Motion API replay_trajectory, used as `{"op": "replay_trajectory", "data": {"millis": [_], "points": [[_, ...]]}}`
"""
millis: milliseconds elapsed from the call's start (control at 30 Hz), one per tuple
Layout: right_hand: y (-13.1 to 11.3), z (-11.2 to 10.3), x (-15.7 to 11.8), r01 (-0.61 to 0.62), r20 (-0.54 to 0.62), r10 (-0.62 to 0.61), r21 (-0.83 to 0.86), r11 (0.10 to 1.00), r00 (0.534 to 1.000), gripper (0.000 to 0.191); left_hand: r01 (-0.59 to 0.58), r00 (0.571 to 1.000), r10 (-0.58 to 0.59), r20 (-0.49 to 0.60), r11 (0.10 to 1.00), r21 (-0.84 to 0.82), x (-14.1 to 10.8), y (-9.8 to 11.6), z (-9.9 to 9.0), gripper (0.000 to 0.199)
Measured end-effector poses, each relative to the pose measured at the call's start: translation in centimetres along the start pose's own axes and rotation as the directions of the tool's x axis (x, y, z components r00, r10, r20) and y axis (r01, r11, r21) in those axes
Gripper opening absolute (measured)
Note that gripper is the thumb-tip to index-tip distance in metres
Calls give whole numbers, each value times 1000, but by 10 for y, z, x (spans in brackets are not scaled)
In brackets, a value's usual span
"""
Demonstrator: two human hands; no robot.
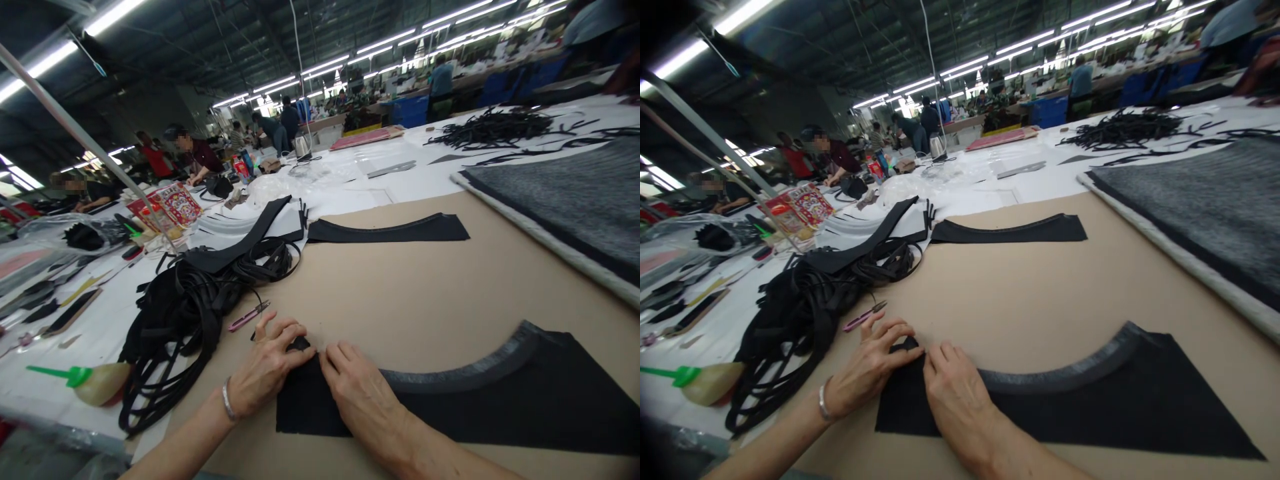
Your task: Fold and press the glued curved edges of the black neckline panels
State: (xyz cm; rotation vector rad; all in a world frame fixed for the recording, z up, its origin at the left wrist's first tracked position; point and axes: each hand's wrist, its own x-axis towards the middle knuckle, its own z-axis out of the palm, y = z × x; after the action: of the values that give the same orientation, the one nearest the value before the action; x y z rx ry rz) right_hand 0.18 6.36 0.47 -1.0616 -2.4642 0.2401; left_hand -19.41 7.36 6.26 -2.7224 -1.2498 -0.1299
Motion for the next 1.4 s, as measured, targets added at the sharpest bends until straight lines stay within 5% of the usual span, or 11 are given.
{"op": "replay_trajectory", "data": {"millis": [267, 467, 767, 933, 1100, 1400], "points": [[-4, 6, -6, 98, 20, -97, -119, 988, 995, 40, -6, 997, 14, -72, 995, 100, -7, 16, 1, 43], [0, -6, -5, 67, 37, -66, -43, 997, 997, 39, 196, 966, -204, -159, 978, -66, -21, 32, 5, 42], [3, -31, 13, -124, 148, 103, 143, 982, 984, 26, 295, 931, -324, -168, 939, -175, -29, 40, 11, 39], [0, -27, 24, -196, 146, 165, 234, 952, 975, 21, 462, 875, -482, -30, 854, -241, -10, 22, 1, 27], [1, -19, 32, -257, 135, 225, 304, 918, 965, 24, 428, 899, -368, 237, 853, -300, 16, -4, -10, 28], [0, -18, 30, -273, 141, 238, 343, 899, 961, 21, 370, 917, -289, 273, 873, -319, 23, -8, -11, 20]]}}
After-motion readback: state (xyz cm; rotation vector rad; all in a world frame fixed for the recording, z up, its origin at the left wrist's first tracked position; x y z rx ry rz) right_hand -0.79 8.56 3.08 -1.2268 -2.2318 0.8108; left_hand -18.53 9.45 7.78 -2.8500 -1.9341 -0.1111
